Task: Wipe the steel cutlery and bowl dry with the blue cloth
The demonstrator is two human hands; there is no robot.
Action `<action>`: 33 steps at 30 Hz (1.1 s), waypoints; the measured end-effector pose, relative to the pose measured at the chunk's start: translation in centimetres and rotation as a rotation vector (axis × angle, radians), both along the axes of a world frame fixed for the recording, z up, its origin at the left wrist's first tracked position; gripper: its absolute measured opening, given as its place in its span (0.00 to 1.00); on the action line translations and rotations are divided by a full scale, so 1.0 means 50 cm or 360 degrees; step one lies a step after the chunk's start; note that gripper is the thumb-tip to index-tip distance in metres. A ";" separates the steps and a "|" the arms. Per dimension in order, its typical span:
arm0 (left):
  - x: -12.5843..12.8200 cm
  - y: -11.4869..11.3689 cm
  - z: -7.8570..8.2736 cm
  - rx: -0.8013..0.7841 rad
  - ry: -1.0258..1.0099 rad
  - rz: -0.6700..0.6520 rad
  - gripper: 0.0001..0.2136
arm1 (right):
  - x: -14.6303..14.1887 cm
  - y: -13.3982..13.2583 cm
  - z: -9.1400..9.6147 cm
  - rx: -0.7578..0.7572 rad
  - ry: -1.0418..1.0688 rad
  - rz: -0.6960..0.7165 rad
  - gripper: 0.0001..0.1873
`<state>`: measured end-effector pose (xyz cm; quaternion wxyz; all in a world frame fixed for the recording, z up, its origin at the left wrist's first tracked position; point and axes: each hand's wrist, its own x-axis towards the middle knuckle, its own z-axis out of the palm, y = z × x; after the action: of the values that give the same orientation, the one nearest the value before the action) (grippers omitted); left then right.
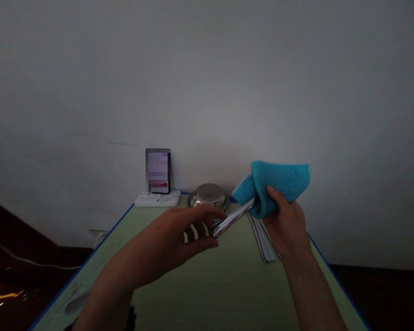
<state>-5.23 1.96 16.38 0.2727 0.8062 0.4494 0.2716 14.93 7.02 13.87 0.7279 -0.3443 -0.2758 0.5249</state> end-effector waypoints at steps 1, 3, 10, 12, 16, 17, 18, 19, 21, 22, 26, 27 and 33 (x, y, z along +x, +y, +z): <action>0.000 0.000 0.000 0.0041 -0.0006 -0.0016 0.15 | 0.001 -0.002 0.003 -0.0007 0.0002 0.0010 0.10; 0.000 0.001 0.002 0.0126 -0.0021 -0.0061 0.14 | 0.002 -0.005 0.007 -0.0007 0.0000 0.0052 0.11; 0.012 0.000 0.008 0.0474 -0.0055 -0.0126 0.11 | -0.014 -0.010 -0.005 0.0022 -0.0113 0.0286 0.14; 0.015 0.002 0.007 0.0593 -0.0022 -0.0071 0.11 | -0.028 -0.016 -0.010 0.0012 -0.0117 0.0363 0.15; 0.019 0.012 0.001 0.0798 0.0028 -0.0031 0.10 | -0.056 -0.025 -0.019 0.0010 -0.0001 0.0498 0.14; 0.019 0.014 0.000 0.0854 0.0018 -0.0034 0.10 | -0.059 -0.024 -0.021 0.0004 0.0040 0.0521 0.14; 0.018 0.015 0.000 0.0907 0.0002 -0.0040 0.09 | -0.059 -0.021 -0.023 -0.0005 0.0092 0.0533 0.13; 0.017 0.015 0.000 0.0947 -0.0010 -0.0046 0.09 | -0.058 -0.016 -0.024 -0.0021 0.0151 0.0538 0.13; 0.013 0.014 0.001 0.0982 -0.0013 -0.0046 0.09 | -0.047 -0.004 -0.025 -0.0052 0.0279 0.0515 0.11; 0.011 0.012 0.001 0.0990 -0.0008 -0.0038 0.08 | -0.038 0.003 -0.025 -0.0061 0.0335 0.0487 0.10; -0.001 0.007 0.004 0.0987 -0.0014 0.0002 0.09 | 0.002 0.023 -0.018 -0.0037 0.0458 0.0332 0.08; -0.004 0.006 0.004 0.0979 -0.0030 0.0002 0.09 | 0.012 0.026 -0.015 -0.0038 0.0475 0.0299 0.09; -0.023 0.008 0.007 0.0689 -0.0105 -0.0097 0.10 | 0.050 0.041 -0.010 -0.0070 0.0509 0.0147 0.10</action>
<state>-6.37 2.38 16.71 0.1158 0.8499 0.3467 0.3795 17.45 9.04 13.37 0.7300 -0.2591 -0.1603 0.6118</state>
